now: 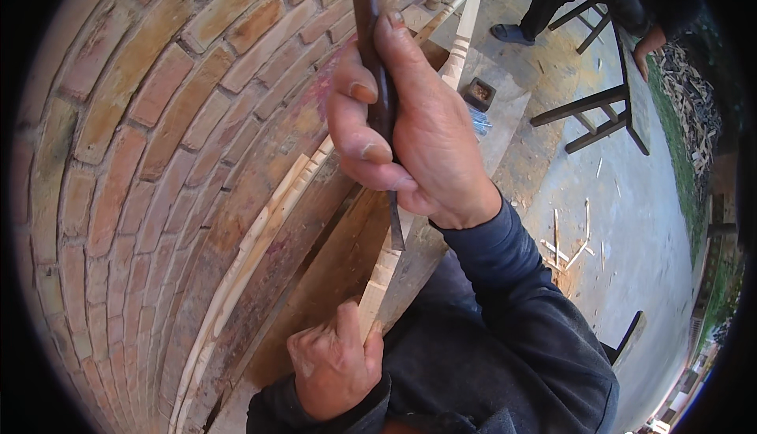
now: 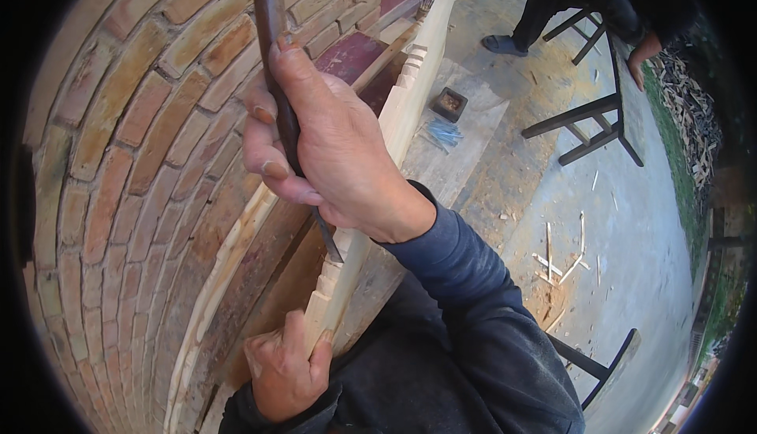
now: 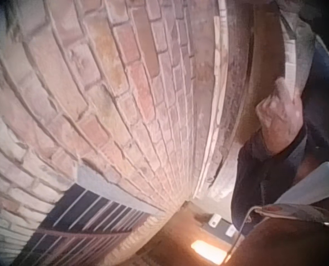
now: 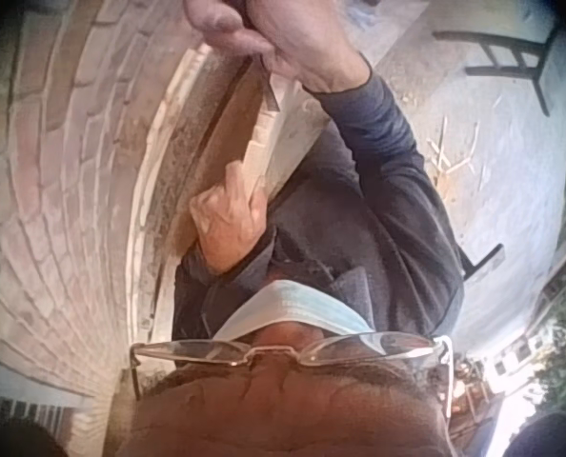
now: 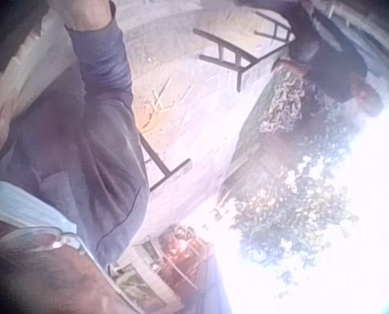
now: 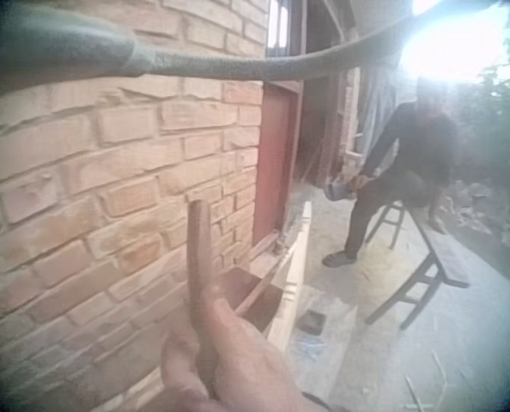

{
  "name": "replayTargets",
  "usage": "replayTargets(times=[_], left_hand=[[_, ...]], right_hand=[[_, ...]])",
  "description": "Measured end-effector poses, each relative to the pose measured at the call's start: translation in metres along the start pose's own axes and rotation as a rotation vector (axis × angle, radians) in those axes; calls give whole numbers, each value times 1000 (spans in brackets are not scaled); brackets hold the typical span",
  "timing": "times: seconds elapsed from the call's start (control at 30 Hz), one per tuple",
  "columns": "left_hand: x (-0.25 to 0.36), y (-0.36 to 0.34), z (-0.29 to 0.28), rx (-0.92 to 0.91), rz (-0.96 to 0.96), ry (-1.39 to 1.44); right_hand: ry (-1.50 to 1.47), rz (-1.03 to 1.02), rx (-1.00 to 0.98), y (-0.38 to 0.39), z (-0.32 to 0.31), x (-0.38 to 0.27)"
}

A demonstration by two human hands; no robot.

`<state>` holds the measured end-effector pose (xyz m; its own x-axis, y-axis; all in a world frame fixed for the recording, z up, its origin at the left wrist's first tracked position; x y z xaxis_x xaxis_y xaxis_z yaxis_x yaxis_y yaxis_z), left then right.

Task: The person carves a piece of wood using a chisel and a wooden mallet. The person repeatedly strikes the chisel with the mallet to create notches and shape the wood, then turns the wood piece over and continues carving.

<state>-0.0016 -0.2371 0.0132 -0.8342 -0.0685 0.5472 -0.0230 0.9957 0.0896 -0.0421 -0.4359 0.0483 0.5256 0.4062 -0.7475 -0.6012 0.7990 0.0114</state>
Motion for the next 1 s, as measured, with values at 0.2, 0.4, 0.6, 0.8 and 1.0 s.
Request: replayTargets(times=[0.2,0.4,0.6,0.8,1.0], left_hand=[[0,0,-1,-8,-8,3],[-2,0,1,-20,-8,8],[-2,-1,0,-20,-11,21],[-2,0,1,-21,-20,-15],[-1,-1,1,-17,-9,-5]], right_hand=[[12,8,-29,-2,3,5],[8,21,-4,-3,2,8],[65,28,-19,-4,4,8],[151,-21,-17,2,7,-1],[114,-5,-12,2,3,2]])
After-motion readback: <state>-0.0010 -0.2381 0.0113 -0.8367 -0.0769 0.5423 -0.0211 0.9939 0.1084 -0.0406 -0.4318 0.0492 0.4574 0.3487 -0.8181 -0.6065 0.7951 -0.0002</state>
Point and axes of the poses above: each hand's wrist, its own y-axis away from the middle knuckle, its own z-axis out of the palm, x = y × z, the point moved 9 cm from there along -y, towards the middle knuckle, and after that the axes turned 5 degrees about x, right-handed, at the moved point
